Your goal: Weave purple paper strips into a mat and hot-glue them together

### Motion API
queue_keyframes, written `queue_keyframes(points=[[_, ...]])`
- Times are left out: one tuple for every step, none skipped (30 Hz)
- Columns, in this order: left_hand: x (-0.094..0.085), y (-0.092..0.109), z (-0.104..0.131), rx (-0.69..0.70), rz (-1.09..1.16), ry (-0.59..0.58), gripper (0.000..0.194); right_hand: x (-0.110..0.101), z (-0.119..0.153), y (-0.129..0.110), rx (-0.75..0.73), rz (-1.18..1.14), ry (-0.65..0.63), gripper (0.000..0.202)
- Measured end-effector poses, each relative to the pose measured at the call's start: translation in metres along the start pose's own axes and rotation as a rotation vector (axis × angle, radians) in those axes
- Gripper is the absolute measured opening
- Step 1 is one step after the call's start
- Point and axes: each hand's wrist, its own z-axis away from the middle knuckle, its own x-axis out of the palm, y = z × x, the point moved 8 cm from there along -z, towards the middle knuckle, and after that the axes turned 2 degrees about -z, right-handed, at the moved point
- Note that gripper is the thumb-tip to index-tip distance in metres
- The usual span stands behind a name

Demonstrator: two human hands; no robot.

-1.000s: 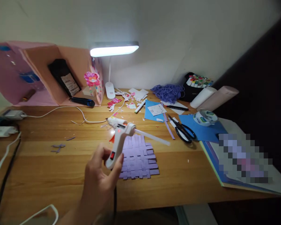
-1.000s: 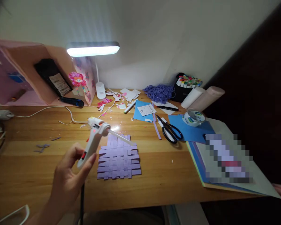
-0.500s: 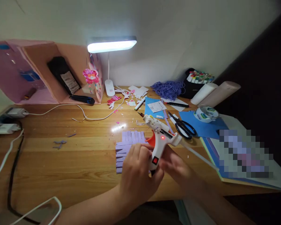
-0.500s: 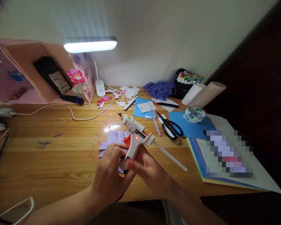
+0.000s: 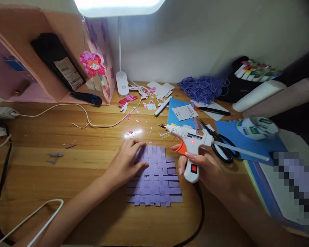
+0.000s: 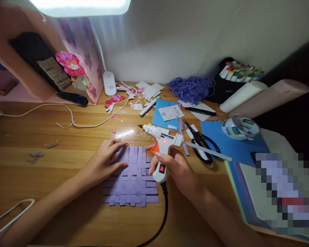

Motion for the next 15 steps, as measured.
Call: queue_keyframes(points=[[0.0, 0.0, -0.001, -0.001, 0.018, 0.002, 0.045, -0.001, 0.001, 0.004, 0.018, -0.03, 0.005, 0.025], [0.0, 0.0, -0.003, -0.001, 0.037, 0.012, 0.041, -0.001, 0.001, 0.008, 0.038, -0.048, 0.004, 0.026], [-0.002, 0.001, -0.003, 0.002, 0.055, 0.028, 0.038, -0.002, 0.002, 0.011, 0.059, -0.051, 0.001, 0.028], [-0.003, 0.002, -0.003, 0.01, 0.07, 0.046, 0.035, -0.002, 0.003, 0.014, 0.078, -0.046, -0.004, 0.03], [-0.004, 0.003, -0.003, 0.02, 0.078, 0.062, 0.031, -0.002, 0.004, 0.016, 0.093, -0.041, -0.013, 0.031], [-0.005, 0.004, -0.001, 0.037, 0.081, 0.081, 0.028, -0.003, 0.006, 0.017, 0.109, -0.041, -0.015, 0.032], [-0.005, 0.006, 0.001, 0.054, 0.077, 0.095, 0.024, -0.003, 0.007, 0.018, 0.125, -0.049, -0.011, 0.032], [-0.004, 0.008, 0.004, 0.072, 0.068, 0.102, 0.019, -0.004, 0.009, 0.019, 0.148, -0.068, -0.001, 0.033], [-0.003, 0.01, 0.007, 0.091, 0.052, 0.103, 0.015, -0.003, 0.012, 0.02, 0.182, -0.098, 0.01, 0.034], [-0.002, 0.013, 0.011, 0.111, 0.031, 0.109, 0.012, -0.003, 0.015, 0.022, 0.227, -0.134, 0.016, 0.035], [-0.002, 0.017, 0.015, 0.138, 0.003, 0.117, 0.011, -0.001, 0.018, 0.025, 0.281, -0.168, 0.021, 0.036], [-0.002, 0.022, 0.019, 0.169, -0.036, 0.126, 0.012, 0.0, 0.021, 0.027, 0.333, -0.19, 0.019, 0.037], [-0.003, 0.027, 0.022, 0.203, -0.08, 0.133, 0.015, 0.001, 0.023, 0.029, 0.377, -0.194, 0.009, 0.039], [-0.003, 0.031, 0.025, 0.241, -0.123, 0.143, 0.017, 0.002, 0.025, 0.031, 0.408, -0.176, -0.002, 0.04], [-0.004, 0.036, 0.028, 0.281, -0.164, 0.153, 0.019, 0.001, 0.026, 0.031, 0.429, -0.141, -0.01, 0.04]])
